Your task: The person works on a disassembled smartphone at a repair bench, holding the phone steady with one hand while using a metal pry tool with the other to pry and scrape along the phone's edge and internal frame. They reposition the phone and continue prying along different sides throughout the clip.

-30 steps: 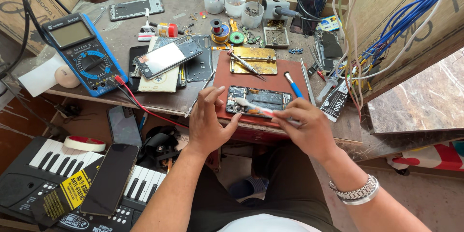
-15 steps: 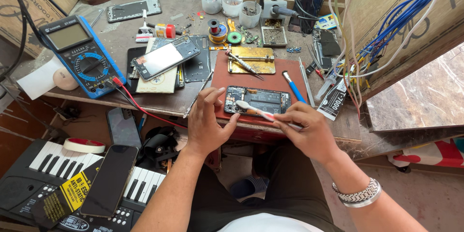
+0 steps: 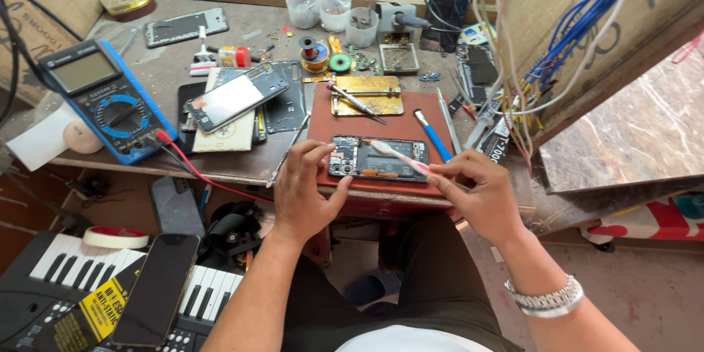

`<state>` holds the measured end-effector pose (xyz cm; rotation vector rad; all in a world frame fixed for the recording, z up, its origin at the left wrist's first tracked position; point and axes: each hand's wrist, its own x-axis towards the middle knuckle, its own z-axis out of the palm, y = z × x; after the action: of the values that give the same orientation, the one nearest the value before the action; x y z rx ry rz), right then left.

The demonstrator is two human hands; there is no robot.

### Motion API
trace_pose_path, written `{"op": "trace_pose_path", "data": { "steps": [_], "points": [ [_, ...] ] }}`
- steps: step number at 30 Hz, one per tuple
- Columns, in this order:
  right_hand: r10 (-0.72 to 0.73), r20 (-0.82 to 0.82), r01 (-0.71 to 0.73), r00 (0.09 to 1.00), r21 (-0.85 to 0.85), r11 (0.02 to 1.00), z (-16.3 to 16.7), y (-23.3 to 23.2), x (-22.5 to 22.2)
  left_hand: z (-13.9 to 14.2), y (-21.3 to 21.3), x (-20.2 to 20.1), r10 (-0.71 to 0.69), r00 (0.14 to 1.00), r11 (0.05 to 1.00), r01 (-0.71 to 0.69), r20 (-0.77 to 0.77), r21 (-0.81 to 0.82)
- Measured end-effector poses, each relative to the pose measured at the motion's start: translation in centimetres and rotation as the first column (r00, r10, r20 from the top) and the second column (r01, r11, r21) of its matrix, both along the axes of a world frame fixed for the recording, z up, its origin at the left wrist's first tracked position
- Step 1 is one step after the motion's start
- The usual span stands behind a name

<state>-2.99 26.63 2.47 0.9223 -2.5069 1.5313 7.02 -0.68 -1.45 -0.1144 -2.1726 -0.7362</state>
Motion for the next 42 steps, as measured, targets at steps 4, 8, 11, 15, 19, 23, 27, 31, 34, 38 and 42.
{"op": "trace_pose_path", "data": {
  "steps": [4,8,11,15,19,23,27,31,34,38,42],
  "points": [
    [0.099,-0.132,-0.077,0.986,0.165,0.983,0.8,0.3,-0.3,0.1,0.1,0.0,0.016,1.0,1.0,-0.016,-0.001,-0.019],
    [-0.227,-0.251,0.28,0.941,0.199,0.939,1.4,0.4,0.3,0.0,0.1,0.0,0.025,1.0,0.999,-0.026,-0.01,-0.031],
    [-0.109,-0.173,0.139,0.979,0.172,0.975,1.5,0.7,1.0,-0.1,0.1,-0.1,0.009,1.0,1.0,-0.009,-0.006,-0.016],
    [-0.307,-0.294,0.38,0.905,0.239,0.894,1.5,2.1,1.4,-0.3,0.1,0.0,0.017,1.0,0.999,-0.017,0.001,-0.03],
    [-0.13,-0.207,0.164,0.97,0.161,0.973,1.0,3.1,2.1,-0.3,0.1,0.0,0.005,1.0,1.0,-0.005,-0.008,-0.022],
    [-0.266,-0.343,0.351,0.901,0.214,0.912,1.3,3.8,1.9,-0.3,0.1,0.2,0.012,1.0,0.999,-0.012,-0.002,-0.042],
    [-0.319,-0.276,0.375,0.907,0.179,0.91,2.0,3.7,0.5,-0.2,0.4,0.4,0.014,1.0,1.0,-0.014,-0.001,-0.019],
    [-0.244,-0.423,0.346,0.873,0.183,0.92,1.8,1.7,-1.2,0.2,0.6,0.5,0.023,1.0,1.0,-0.023,0.003,-0.009],
    [-0.216,-0.425,0.336,0.879,0.232,0.913,0.9,-0.5,-3.0,0.4,0.6,0.4,0.023,1.0,1.0,-0.023,0.009,-0.003],
    [-0.149,-0.504,0.334,0.851,0.301,0.893,0.0,-2.5,-5.8,0.5,0.6,0.3,0.028,1.0,0.999,-0.028,0.009,-0.019],
    [-0.136,-0.464,0.332,0.875,0.374,0.866,-0.1,-2.7,-7.9,0.5,0.4,0.3,0.025,0.999,1.0,-0.025,0.032,-0.005]
  ]
}}
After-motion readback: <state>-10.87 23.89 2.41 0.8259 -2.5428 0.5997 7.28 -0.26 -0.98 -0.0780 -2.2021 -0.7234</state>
